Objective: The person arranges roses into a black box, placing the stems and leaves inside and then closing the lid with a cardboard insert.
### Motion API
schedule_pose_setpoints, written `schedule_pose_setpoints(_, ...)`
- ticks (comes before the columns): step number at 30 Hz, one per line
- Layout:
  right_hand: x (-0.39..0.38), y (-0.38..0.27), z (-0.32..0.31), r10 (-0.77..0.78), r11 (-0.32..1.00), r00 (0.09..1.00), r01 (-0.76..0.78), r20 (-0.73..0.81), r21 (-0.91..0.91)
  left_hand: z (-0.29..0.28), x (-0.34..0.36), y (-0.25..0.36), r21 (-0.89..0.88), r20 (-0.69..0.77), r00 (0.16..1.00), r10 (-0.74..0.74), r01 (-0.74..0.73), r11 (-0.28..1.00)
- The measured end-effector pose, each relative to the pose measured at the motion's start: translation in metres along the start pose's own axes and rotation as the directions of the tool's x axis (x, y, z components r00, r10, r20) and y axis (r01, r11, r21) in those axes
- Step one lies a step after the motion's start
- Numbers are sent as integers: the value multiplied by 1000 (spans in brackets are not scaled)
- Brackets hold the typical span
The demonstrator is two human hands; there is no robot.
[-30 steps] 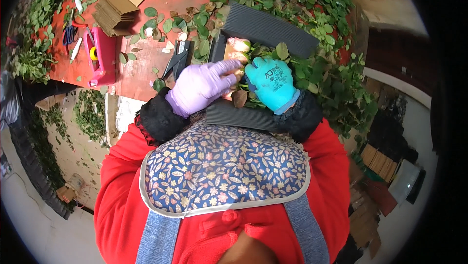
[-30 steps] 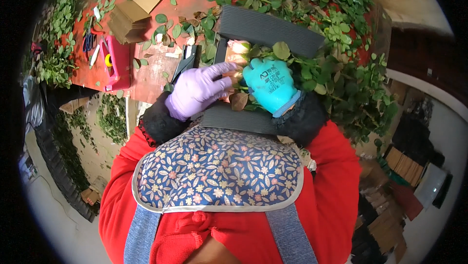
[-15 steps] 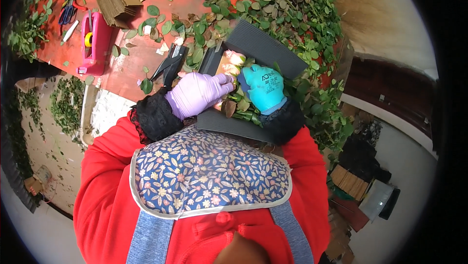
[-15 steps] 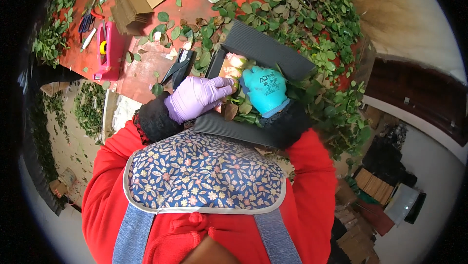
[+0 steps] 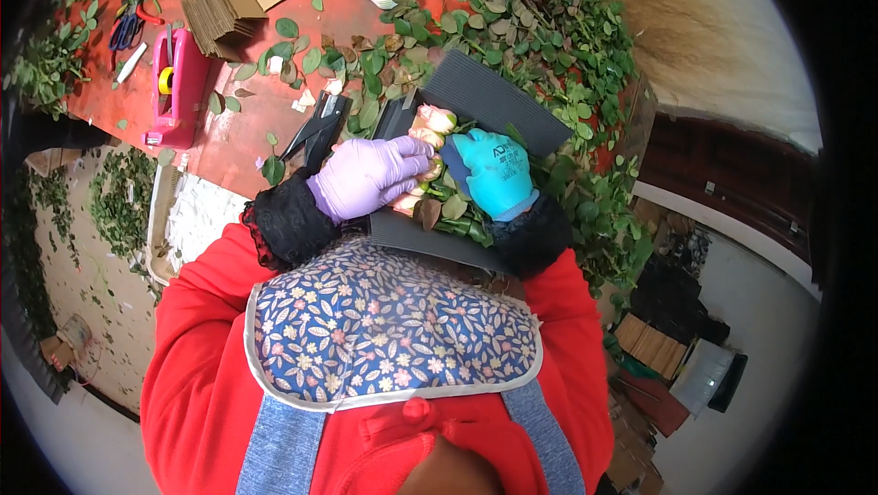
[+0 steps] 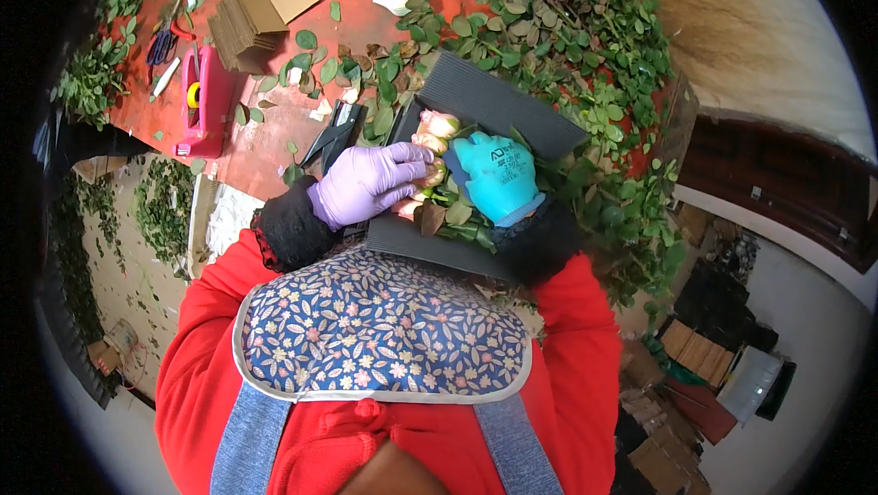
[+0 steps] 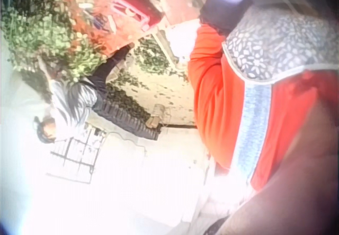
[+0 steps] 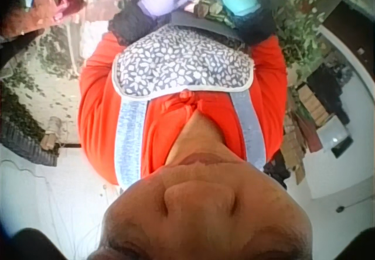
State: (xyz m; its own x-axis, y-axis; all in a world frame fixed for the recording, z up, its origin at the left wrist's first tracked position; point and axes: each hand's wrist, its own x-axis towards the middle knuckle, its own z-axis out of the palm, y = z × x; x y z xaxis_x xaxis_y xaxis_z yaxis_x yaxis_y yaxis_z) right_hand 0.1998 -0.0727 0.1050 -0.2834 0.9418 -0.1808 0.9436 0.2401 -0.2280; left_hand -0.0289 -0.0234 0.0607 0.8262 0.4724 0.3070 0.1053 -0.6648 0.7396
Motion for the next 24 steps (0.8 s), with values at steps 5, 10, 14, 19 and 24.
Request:
schedule_pose_setpoints(5, -6, 4, -4, -24, 999, 1000, 25, -20, 39, -4, 5, 11, 172, 109, 987, -115, 95, 980)
schedule_pose_setpoints(10, -11, -12, -30, 110, 972, 978, -69, -175, 226, 2, 4, 10, 272, 80, 994, -76, 52, 961)
schedule_pose_setpoints(14, -7, -2, -2, 14, 998, 983, -3, -183, 64, 2, 7, 14, 230, 87, 990, -114, 92, 969)
schedule_pose_setpoints(19, -8, 7, 6, 51, 990, 980, -24, -191, 142, 1, 9, 6, 57, 92, 988, -126, 121, 991)
schedule_pose_setpoints(24, -7, 12, 12, 54, 979, 970, -4, -237, 205, -12, -13, -9, -211, -121, 987, -105, 78, 974)
